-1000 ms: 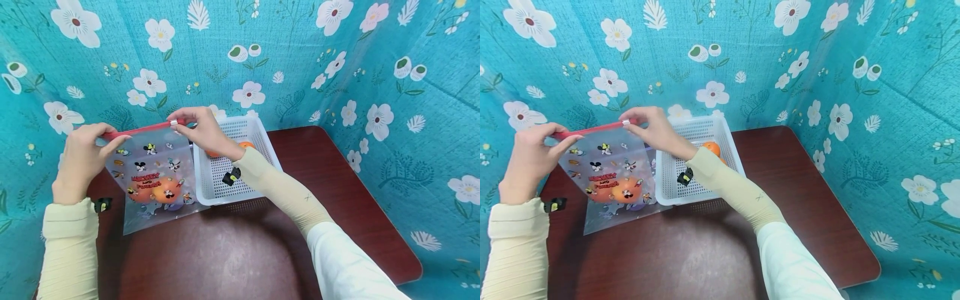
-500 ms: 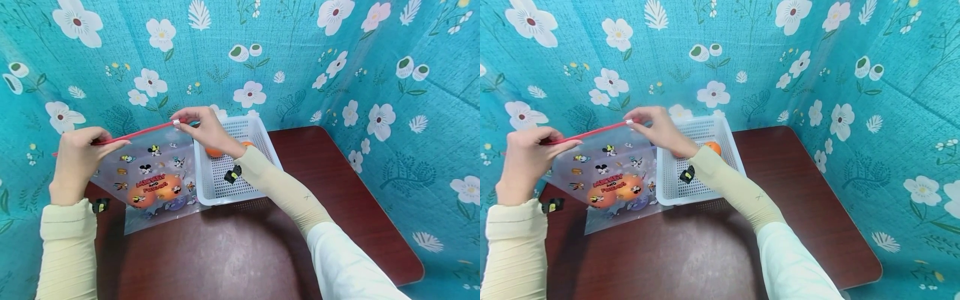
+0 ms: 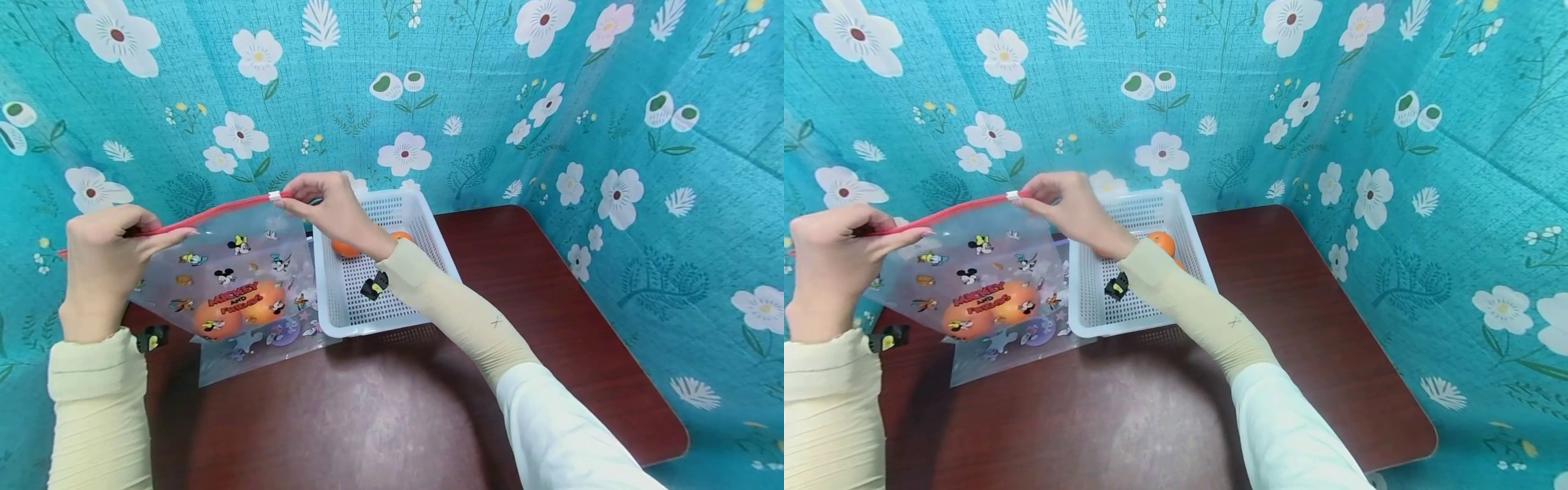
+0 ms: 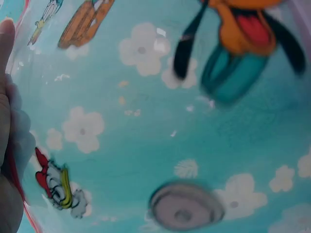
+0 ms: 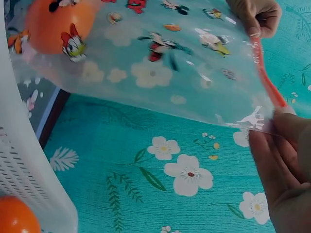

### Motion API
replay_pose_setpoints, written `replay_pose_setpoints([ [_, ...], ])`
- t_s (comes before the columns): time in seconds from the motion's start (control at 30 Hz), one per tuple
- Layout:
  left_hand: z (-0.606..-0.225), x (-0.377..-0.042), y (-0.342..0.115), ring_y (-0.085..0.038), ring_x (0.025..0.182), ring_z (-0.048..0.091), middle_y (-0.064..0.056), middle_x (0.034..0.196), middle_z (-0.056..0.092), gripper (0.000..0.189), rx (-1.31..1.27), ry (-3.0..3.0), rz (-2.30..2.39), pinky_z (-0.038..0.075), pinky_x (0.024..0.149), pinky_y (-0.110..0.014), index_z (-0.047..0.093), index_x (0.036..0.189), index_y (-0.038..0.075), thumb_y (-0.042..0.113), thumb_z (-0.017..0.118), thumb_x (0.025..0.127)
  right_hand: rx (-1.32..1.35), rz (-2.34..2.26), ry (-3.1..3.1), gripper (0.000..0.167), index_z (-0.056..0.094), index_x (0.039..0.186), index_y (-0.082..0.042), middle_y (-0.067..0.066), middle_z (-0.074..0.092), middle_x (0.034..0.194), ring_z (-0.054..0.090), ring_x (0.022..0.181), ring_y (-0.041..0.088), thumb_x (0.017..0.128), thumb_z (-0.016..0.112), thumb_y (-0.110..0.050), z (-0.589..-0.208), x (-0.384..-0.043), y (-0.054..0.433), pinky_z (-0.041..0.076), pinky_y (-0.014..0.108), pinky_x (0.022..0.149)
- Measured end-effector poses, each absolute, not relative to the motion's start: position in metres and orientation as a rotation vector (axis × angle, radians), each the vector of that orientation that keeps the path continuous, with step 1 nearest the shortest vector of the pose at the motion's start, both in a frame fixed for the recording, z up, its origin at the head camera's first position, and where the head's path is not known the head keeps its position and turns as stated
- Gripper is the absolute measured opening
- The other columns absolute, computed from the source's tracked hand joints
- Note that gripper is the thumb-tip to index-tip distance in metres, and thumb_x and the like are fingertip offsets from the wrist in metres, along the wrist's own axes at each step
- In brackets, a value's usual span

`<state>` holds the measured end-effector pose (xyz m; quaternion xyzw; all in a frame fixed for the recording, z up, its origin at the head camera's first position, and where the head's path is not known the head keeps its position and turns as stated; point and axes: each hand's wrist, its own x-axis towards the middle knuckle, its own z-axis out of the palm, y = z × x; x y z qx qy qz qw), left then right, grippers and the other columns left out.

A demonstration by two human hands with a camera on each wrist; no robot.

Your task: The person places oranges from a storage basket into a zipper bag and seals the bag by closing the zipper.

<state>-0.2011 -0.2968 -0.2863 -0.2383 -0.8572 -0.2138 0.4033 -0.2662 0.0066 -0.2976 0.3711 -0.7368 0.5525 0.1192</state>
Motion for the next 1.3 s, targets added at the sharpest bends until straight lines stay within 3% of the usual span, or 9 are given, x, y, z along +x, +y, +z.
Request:
replay_pose_setpoints([
  [0.1,-0.288,-0.203,-0.299,0.010,0.059,0.031,-0.018,0.059,0.059,0.061,-0.614,-2.165,-0.522,0.029,0.061,-0.007,0.064,0.064,-0.003,0.055,0.079,0.078,1.099,1.586,-2.244,0.007,0.076,0.098,-0.003,0.006,0.076,0.086,0.070,0.077,0.008,0.093,0.073,-0.007,-0.298,-0.267,0.007,0.057,0.030,0.075],
  [0.17,-0.289,-0.205,-0.302,0.010,0.059,0.031,-0.018,0.059,0.060,0.059,-0.621,-2.175,-0.511,0.029,0.060,-0.009,0.065,0.064,-0.003,0.053,0.081,0.077,1.104,1.575,-2.296,0.009,0.076,0.100,-0.003,0.006,0.076,0.089,0.070,0.080,0.008,0.094,0.072,-0.007,-0.300,-0.268,0.007,0.057,0.028,0.077],
  [0.4,-0.294,-0.208,-0.306,0.014,0.057,0.030,-0.015,0.060,0.062,0.036,-0.591,-2.288,-0.504,0.029,0.054,-0.013,0.065,0.066,0.000,0.013,0.098,0.062,1.105,1.594,-2.357,0.012,0.076,0.106,-0.002,0.007,0.077,0.095,0.071,0.083,0.008,0.097,0.067,-0.007,-0.307,-0.268,0.008,0.057,0.024,0.076],
  [0.57,-0.297,-0.210,-0.302,-0.004,0.051,0.041,-0.012,0.061,0.063,0.033,-0.471,-2.498,-0.538,0.031,0.047,-0.018,0.066,0.069,0.003,0.020,0.095,0.070,1.120,1.622,-2.345,0.011,0.075,0.103,-0.002,0.007,0.077,0.092,0.072,0.078,0.010,0.097,0.067,-0.005,-0.312,-0.269,0.009,0.059,0.031,0.072],
  [0.7,-0.297,-0.210,-0.294,-0.021,0.056,0.050,-0.013,0.066,0.065,0.031,-0.398,-2.645,-0.592,0.036,0.047,-0.024,0.070,0.077,0.002,0.026,0.089,0.079,1.108,1.667,-2.347,0.009,0.075,0.101,-0.002,0.007,0.077,0.091,0.072,0.076,0.013,0.097,0.068,-0.006,-0.317,-0.270,0.009,0.059,0.034,0.071],
  [0.93,-0.298,-0.210,-0.261,-0.033,0.076,0.063,-0.024,0.094,0.073,0.039,-0.571,-2.674,-0.626,0.048,0.058,-0.030,0.075,0.109,-0.003,0.022,0.087,0.083,1.111,1.680,-2.330,0.009,0.076,0.101,-0.002,0.008,0.077,0.089,0.072,0.074,0.014,0.096,0.069,-0.006,-0.320,-0.271,0.008,0.059,0.029,0.069],
  [1.07,-0.298,-0.210,-0.235,-0.034,0.080,0.068,-0.024,0.100,0.073,0.037,-0.722,-2.594,-0.630,0.058,0.068,-0.045,0.074,0.113,-0.004,0.012,0.086,0.081,1.120,1.677,-2.329,0.010,0.076,0.101,-0.001,0.008,0.077,0.088,0.072,0.073,0.012,0.097,0.068,-0.006,-0.320,-0.270,0.008,0.059,0.029,0.069],
  [1.17,-0.295,-0.210,-0.222,-0.037,0.090,0.068,-0.023,0.106,0.072,0.036,-0.777,-2.579,-0.681,0.057,0.079,-0.056,0.072,0.115,-0.004,0.008,0.084,0.084,1.142,1.685,-2.307,0.009,0.075,0.100,-0.001,0.008,0.077,0.088,0.073,0.074,0.015,0.097,0.068,-0.005,-0.321,-0.271,0.008,0.059,0.029,0.070],
  [1.3,-0.294,-0.215,-0.213,-0.035,0.097,0.068,-0.019,0.108,0.072,0.031,-0.850,-2.539,-0.734,0.056,0.085,-0.052,0.073,0.117,-0.002,0.005,0.079,0.087,1.154,1.719,-2.305,0.009,0.075,0.099,0.000,0.009,0.077,0.088,0.074,0.077,0.023,0.097,0.068,-0.004,-0.321,-0.271,0.008,0.060,0.030,0.071],
])
